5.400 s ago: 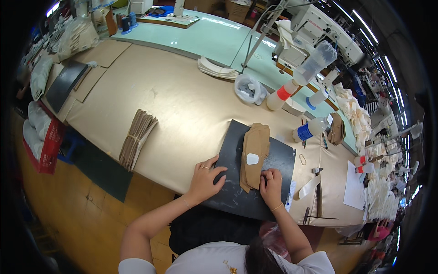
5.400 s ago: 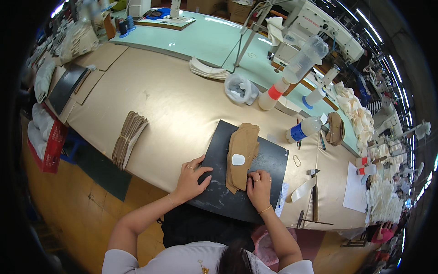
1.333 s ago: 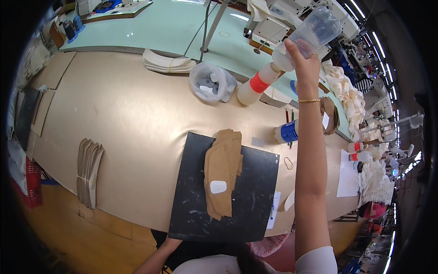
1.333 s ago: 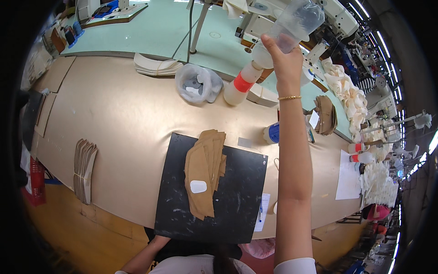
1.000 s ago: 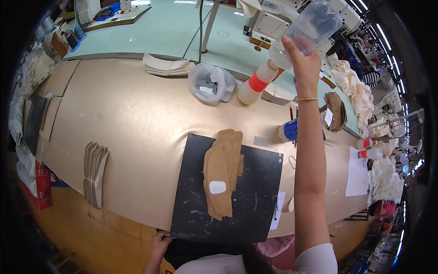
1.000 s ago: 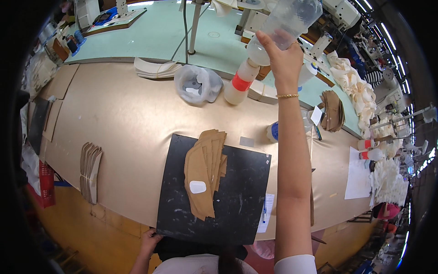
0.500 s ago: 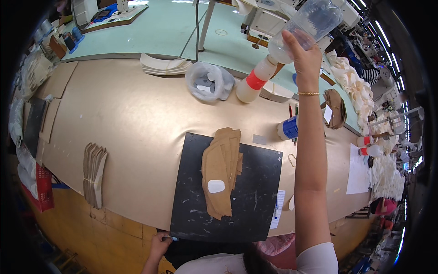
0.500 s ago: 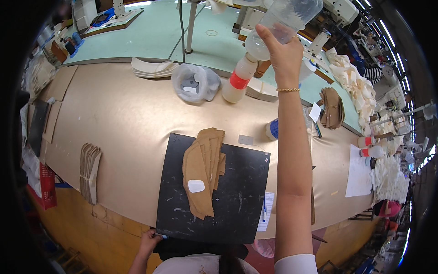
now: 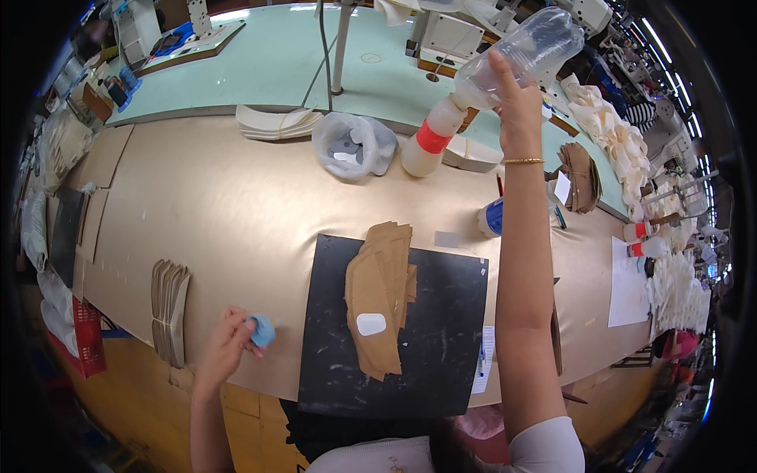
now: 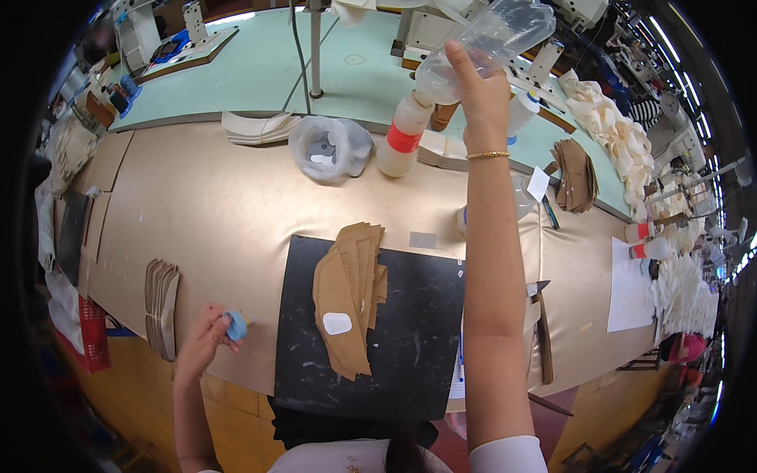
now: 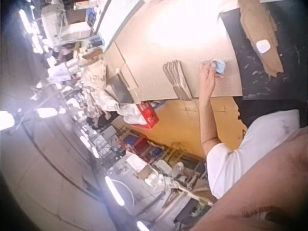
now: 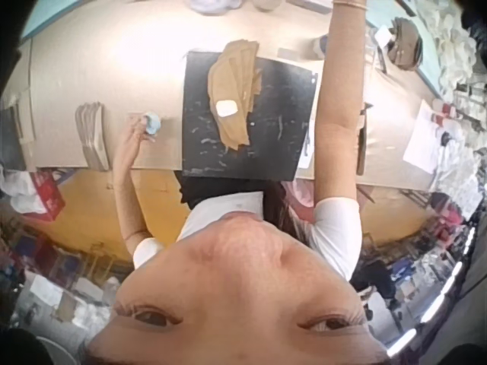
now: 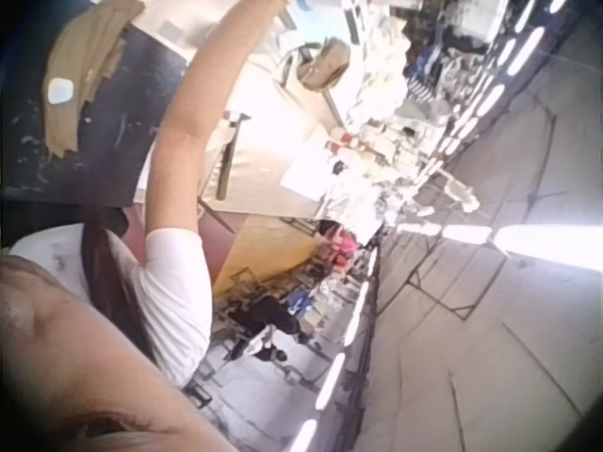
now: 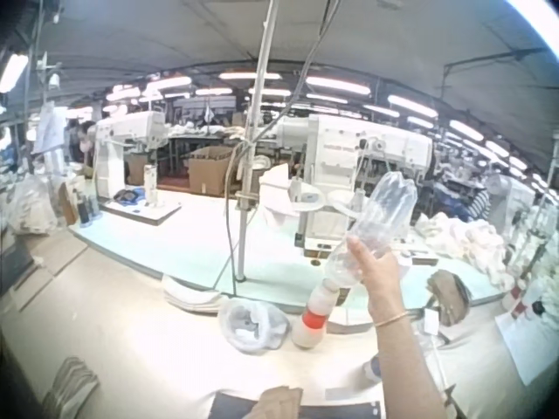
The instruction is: The person applies glue from a squeeze bottle onto small white patches on several brown cardboard pieces. They also refill the squeeze bottle from a larger bottle and cap it before continuing to apply glue to additional pieces.
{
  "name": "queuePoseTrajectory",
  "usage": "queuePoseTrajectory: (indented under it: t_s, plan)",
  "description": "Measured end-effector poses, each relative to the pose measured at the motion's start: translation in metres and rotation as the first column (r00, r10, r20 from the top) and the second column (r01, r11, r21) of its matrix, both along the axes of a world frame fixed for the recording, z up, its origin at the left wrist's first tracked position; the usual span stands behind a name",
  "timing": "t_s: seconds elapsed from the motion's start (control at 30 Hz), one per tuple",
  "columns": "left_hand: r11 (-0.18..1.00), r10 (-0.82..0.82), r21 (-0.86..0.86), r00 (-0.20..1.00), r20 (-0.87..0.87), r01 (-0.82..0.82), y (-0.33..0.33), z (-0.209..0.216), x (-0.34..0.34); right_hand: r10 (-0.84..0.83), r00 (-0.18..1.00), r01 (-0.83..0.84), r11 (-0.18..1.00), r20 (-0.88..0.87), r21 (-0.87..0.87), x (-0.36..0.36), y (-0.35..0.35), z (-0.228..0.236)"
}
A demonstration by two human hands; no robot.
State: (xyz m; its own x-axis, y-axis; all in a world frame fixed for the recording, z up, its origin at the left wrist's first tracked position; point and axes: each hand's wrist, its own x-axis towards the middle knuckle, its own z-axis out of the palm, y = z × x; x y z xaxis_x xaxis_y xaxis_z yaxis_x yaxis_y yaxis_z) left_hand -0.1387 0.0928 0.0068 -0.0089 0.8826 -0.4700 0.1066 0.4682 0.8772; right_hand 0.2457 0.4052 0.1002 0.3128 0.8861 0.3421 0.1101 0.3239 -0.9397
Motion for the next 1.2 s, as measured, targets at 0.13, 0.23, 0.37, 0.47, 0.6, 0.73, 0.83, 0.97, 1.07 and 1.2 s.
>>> queuePoseTrajectory:
  t_s: [0.13, 0.23, 0.37, 0.47, 0.6, 0.73, 0.83, 0.97, 1.07, 1.2]
  plan:
    - [0.997, -0.038, -0.067, 0.995, -0.096, 0.031, 0.033, -0.019, -0.011, 0.023, 0.997, -0.025, 0.999, -0.070, -0.032, 0.006, 0.000, -0.001]
    - [0.992, -0.111, -0.086, 0.969, -0.219, 0.095, 0.040, -0.018, -0.013, 0.039, 0.991, -0.043, 0.999, -0.130, -0.028, 0.002, -0.002, -0.001]
    - [0.977, -0.203, -0.126, 0.932, -0.299, 0.172, 0.042, -0.008, -0.011, 0.072, 0.972, -0.082, 0.996, -0.225, -0.034, 0.007, -0.001, -0.007]
    - [0.937, -0.347, -0.166, 0.870, -0.350, 0.307, 0.043, 0.002, -0.009, 0.110, 0.923, -0.117, 0.993, -0.369, 0.003, 0.005, -0.002, -0.009]
    - [0.851, -0.514, -0.240, 0.645, -0.566, 0.467, 0.043, 0.030, 0.005, 0.150, 0.862, -0.169, 0.986, -0.483, 0.005, 0.012, 0.005, -0.018]
    - [0.871, -0.392, -0.138, 0.500, -0.772, 0.471, 0.052, 0.057, 0.024, 0.185, 0.855, -0.188, 0.981, -0.484, 0.043, 0.017, 0.010, -0.022]
    - [0.855, -0.192, 0.204, 0.656, -0.730, 0.477, 0.094, 0.072, 0.065, 0.194, 0.859, -0.192, 0.980, -0.473, 0.054, 0.014, 0.007, -0.020]
    - [0.759, -0.124, 0.531, 0.884, -0.450, 0.377, 0.183, 0.043, 0.139, 0.178, 0.867, -0.166, 0.984, -0.465, 0.068, 0.012, 0.008, -0.015]
    - [0.752, -0.038, 0.607, 0.936, -0.350, 0.258, 0.241, 0.018, 0.199, 0.196, 0.867, -0.176, 0.981, -0.459, 0.086, 0.010, 0.007, -0.010]
    - [0.653, 0.112, 0.727, 0.922, -0.370, 0.213, 0.269, 0.005, 0.251, 0.196, 0.875, -0.182, 0.980, -0.442, 0.076, 0.009, 0.005, -0.006]
